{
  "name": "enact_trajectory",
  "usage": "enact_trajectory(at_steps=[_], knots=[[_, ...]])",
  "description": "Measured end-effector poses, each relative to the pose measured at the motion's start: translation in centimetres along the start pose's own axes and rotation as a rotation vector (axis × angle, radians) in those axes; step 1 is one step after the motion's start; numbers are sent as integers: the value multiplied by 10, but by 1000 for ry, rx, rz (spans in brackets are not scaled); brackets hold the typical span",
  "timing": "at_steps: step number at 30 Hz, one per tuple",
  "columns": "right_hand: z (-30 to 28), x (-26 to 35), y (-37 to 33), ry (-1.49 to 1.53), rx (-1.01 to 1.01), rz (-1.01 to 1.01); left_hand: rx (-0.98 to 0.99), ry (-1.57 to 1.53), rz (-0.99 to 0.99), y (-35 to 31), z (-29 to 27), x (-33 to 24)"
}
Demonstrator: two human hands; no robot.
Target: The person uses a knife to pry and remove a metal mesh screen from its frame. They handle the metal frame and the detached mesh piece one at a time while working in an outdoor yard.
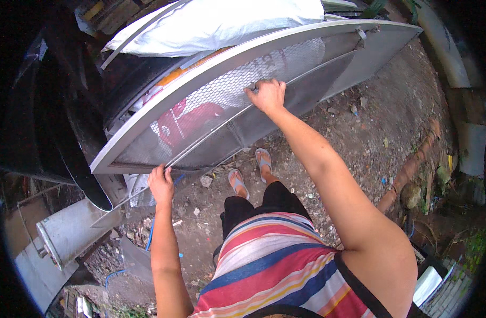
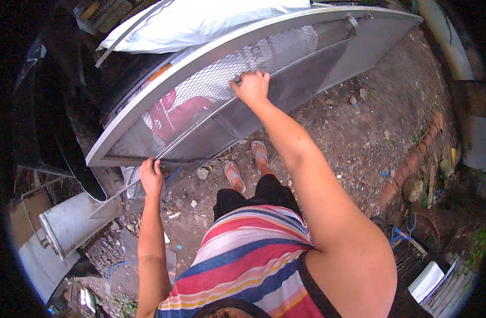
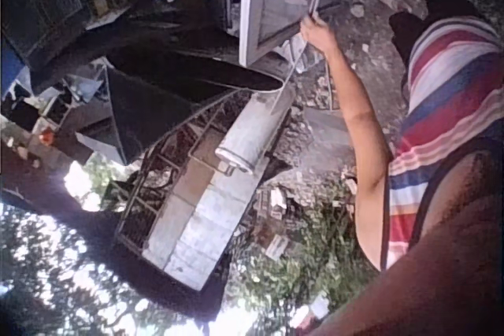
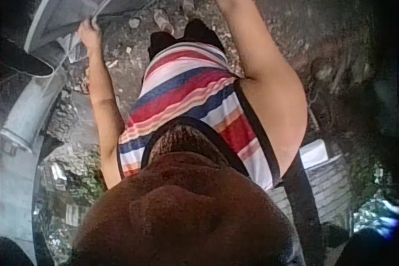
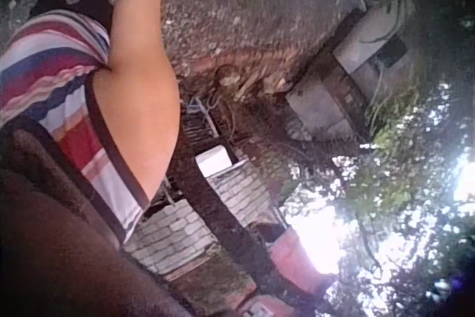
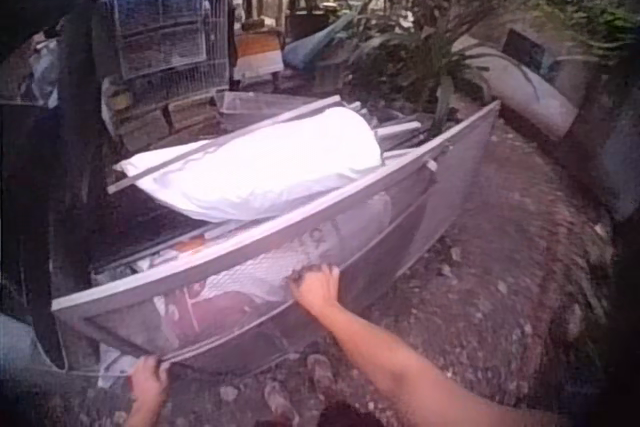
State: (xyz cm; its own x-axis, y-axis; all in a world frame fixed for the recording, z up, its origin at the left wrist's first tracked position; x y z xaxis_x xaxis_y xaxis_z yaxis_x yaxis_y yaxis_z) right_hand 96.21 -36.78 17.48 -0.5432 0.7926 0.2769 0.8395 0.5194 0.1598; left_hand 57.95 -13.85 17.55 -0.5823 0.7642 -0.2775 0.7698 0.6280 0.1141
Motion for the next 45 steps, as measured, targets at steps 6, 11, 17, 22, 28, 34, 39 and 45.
enact_trajectory(at_steps=[6, 11, 17, 22, 28, 34, 39, 45], knots=[[-2, 0, 7, 101, -1, -95, 63, 98, -74, 5, 10, 8], [-2, -5, 9, 162, -61, -116, 40, 78, -79, 8, 6, -4], [1, 6, 3, 207, -130, -202, 69, 111, -106, 5, 6, -3], [-30, 38, -35, 444, -229, -379, 44, 152, -96, 3, 4, -4], [-16, 1, -103, 1099, 352, 110, -50, 139, -182, 11, -4, -8], [-10, -96, -138, 1297, 547, 528, -131, 129, -96, 3, -16, -44], [-17, -214, -177, 549, 555, 344, -120, 120, -72, -27, -27, -74], [44, -440, -351, -259, 919, 333, 281, -134, -252, -152, 40, -37]])
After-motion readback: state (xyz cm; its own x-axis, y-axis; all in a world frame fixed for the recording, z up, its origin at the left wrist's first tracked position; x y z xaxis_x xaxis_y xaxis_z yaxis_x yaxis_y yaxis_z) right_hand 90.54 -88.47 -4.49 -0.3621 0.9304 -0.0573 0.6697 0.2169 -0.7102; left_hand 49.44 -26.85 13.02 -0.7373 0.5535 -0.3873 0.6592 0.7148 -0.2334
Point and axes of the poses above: each hand's wrist, its own y-axis towards the middle knuckle, its own z-axis out of the palm, x = y × z, the point moved 10 cm from there along y, towards the middle knuckle, and after that the axes turned 2 degrees about -x, right-handed, at the moved point
